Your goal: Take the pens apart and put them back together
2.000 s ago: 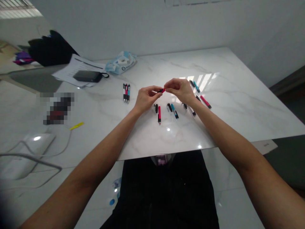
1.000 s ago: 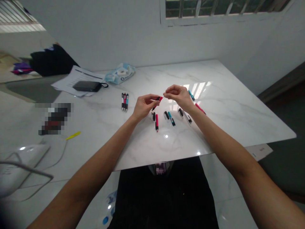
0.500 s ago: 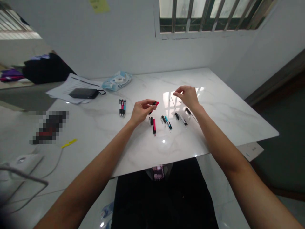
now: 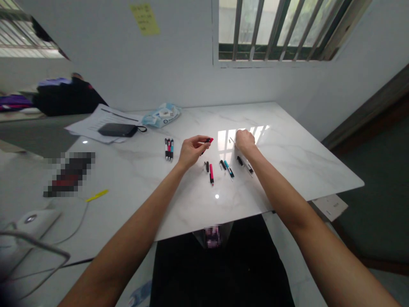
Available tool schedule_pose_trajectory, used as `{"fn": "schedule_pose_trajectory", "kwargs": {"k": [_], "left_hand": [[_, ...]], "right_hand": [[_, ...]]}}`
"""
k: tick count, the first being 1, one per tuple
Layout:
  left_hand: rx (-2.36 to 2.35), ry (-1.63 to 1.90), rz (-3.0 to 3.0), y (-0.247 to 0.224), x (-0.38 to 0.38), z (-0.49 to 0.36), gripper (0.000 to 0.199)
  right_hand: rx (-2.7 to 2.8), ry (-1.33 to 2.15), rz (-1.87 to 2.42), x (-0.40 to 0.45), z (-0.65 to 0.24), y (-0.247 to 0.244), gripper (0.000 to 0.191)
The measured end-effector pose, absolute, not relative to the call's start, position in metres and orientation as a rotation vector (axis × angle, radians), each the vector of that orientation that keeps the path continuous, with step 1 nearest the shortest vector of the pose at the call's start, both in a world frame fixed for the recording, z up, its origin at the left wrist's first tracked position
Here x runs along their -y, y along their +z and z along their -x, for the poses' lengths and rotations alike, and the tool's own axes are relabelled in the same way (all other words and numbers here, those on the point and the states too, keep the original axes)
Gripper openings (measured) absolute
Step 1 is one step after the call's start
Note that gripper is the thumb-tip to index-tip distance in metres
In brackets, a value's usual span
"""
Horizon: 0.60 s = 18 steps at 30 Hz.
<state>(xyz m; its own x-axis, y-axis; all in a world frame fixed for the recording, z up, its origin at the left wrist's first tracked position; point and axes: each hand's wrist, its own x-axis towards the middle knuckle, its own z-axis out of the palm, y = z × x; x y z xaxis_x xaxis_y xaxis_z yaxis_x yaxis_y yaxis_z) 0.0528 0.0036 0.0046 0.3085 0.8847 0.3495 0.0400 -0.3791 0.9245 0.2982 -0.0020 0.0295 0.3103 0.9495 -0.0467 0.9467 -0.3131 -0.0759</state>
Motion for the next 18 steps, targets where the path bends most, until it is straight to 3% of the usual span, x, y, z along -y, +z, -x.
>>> {"fn": "schedule_pose_trajectory", "kwargs": {"k": [5, 8, 11, 15, 18], "left_hand": [[-0.844, 1.194, -1.647, 0.004, -0.005, -0.052, 0.03], [-0.85, 1.184, -1.633, 0.003, -0.006, -0.051, 0.031], [-0.849, 1.175, -1.617, 0.003, -0.005, -0.051, 0.033], [-0.877, 1.172, -1.596, 0.004, -0.003, -0.051, 0.033], [-0.888, 1.161, -1.602, 0.003, -0.002, -0.051, 0.033]], "right_hand": [[1.747, 0.133, 2.533, -0.007, -0.293, 0.034, 0.048], [1.748, 0.186, 2.422, -0.009, -0.295, 0.041, 0.036], [1.772, 0.408, 2.038, -0.008, -0.296, 0.05, 0.023], [1.541, 0.861, 1.43, -0.002, -0.286, 0.055, 0.03], [1.319, 1.014, 1.201, 0.004, -0.274, 0.057, 0.032]]}}
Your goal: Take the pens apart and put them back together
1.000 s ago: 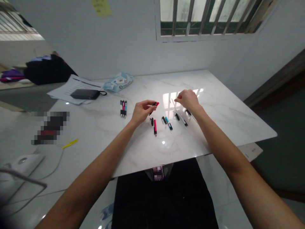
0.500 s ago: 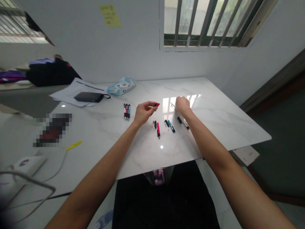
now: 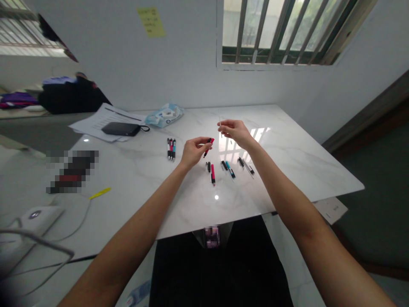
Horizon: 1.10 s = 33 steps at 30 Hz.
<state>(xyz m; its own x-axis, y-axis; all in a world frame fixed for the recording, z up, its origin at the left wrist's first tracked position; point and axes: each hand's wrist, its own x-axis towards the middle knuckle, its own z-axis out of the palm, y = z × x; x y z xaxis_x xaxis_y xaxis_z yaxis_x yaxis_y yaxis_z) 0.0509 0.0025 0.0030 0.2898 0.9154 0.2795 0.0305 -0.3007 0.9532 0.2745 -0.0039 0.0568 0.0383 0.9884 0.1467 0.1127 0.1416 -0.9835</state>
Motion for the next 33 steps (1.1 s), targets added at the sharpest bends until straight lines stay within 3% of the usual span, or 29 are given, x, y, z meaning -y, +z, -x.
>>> {"fn": "schedule_pose_trajectory", "kwargs": {"k": [12, 16, 22, 33], "left_hand": [[-0.821, 1.173, -1.575, -0.002, -0.005, -0.052, 0.032], [-0.815, 1.185, -1.546, -0.002, -0.008, -0.051, 0.029], [-0.816, 1.201, -1.508, -0.002, -0.013, -0.05, 0.025], [-0.978, 1.175, -1.503, -0.005, -0.019, -0.049, 0.03]], "right_hand": [[1.431, 1.085, 1.126, 0.015, -0.258, 0.042, 0.046], [1.604, 0.772, 1.313, 0.008, -0.276, 0.033, 0.046], [1.827, 0.24, 1.916, -0.009, -0.306, -0.001, 0.027], [1.88, 0.13, 1.932, -0.011, -0.314, -0.021, 0.02]]}}
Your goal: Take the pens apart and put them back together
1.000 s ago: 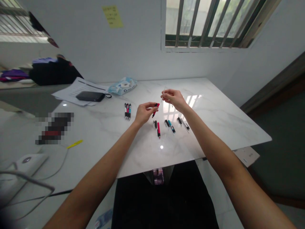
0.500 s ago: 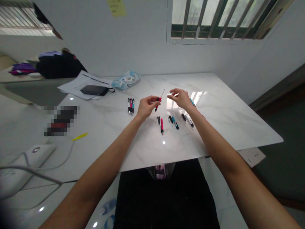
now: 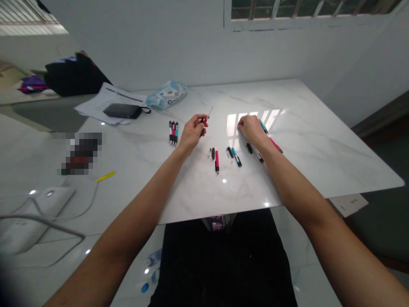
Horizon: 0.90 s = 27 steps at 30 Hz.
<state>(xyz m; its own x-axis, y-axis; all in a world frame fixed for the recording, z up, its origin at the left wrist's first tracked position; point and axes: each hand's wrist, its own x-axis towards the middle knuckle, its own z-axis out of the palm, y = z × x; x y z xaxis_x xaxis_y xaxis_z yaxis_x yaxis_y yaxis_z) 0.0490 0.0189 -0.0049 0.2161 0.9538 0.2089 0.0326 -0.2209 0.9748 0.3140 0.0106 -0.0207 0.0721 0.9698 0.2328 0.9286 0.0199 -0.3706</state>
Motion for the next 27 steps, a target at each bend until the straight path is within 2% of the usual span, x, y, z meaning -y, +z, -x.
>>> {"fn": "schedule_pose_trajectory", "kwargs": {"k": [7, 12, 18, 27], "left_hand": [[-1.051, 1.133, -1.659, -0.007, -0.021, -0.047, 0.018], [-1.106, 1.115, -1.987, -0.004, -0.014, -0.043, 0.024], [-1.236, 1.048, -2.198, 0.002, -0.006, -0.039, 0.018], [-1.217, 1.049, -2.227, 0.0, -0.009, -0.036, 0.015]], "right_hand": [[1.796, 0.231, 1.718, -0.001, -0.31, -0.014, 0.023], [1.742, 0.341, 1.597, 0.009, -0.294, -0.003, 0.019], [1.692, 0.465, 1.552, 0.013, -0.292, 0.0, 0.009], [1.705, 0.538, 1.556, 0.013, -0.295, -0.002, 0.014]]}}
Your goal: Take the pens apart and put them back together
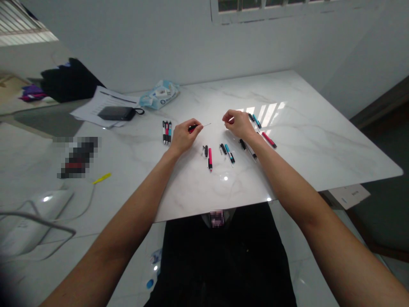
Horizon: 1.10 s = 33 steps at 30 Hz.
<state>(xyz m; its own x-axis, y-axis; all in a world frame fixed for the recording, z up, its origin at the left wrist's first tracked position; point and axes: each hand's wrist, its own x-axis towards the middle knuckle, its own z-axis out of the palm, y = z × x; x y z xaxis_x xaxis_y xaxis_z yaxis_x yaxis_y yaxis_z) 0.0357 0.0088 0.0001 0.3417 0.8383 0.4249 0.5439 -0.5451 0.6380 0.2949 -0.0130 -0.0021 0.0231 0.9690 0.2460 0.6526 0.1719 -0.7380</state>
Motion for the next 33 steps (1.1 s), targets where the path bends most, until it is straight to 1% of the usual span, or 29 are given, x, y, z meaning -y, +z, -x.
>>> {"fn": "schedule_pose_trajectory", "kwargs": {"k": [6, 10, 13, 17, 25, 33], "left_hand": [[-1.199, 1.037, -2.223, 0.0, -0.009, -0.036, 0.015], [-1.192, 1.015, -2.246, -0.001, -0.009, -0.034, 0.016], [-1.213, 1.002, -2.27, 0.0, -0.009, -0.033, 0.017], [-1.223, 0.998, -2.285, 0.0, -0.008, -0.032, 0.018], [-1.207, 0.992, -2.293, -0.001, -0.009, -0.032, 0.018], [-1.144, 0.97, -2.269, -0.001, -0.005, -0.035, 0.02]], "right_hand": [[1.815, 0.543, 1.66, 0.011, -0.298, -0.006, 0.013], [1.731, 0.663, 1.514, 0.008, -0.294, -0.008, 0.013], [1.621, 0.816, 1.322, 0.005, -0.289, -0.007, 0.02], [1.565, 0.863, 1.174, 0.004, -0.284, -0.005, 0.027], [1.576, 0.904, 1.13, 0.008, -0.277, -0.003, 0.034], [1.6, 0.902, 1.08, 0.01, -0.271, -0.005, 0.034]]}}
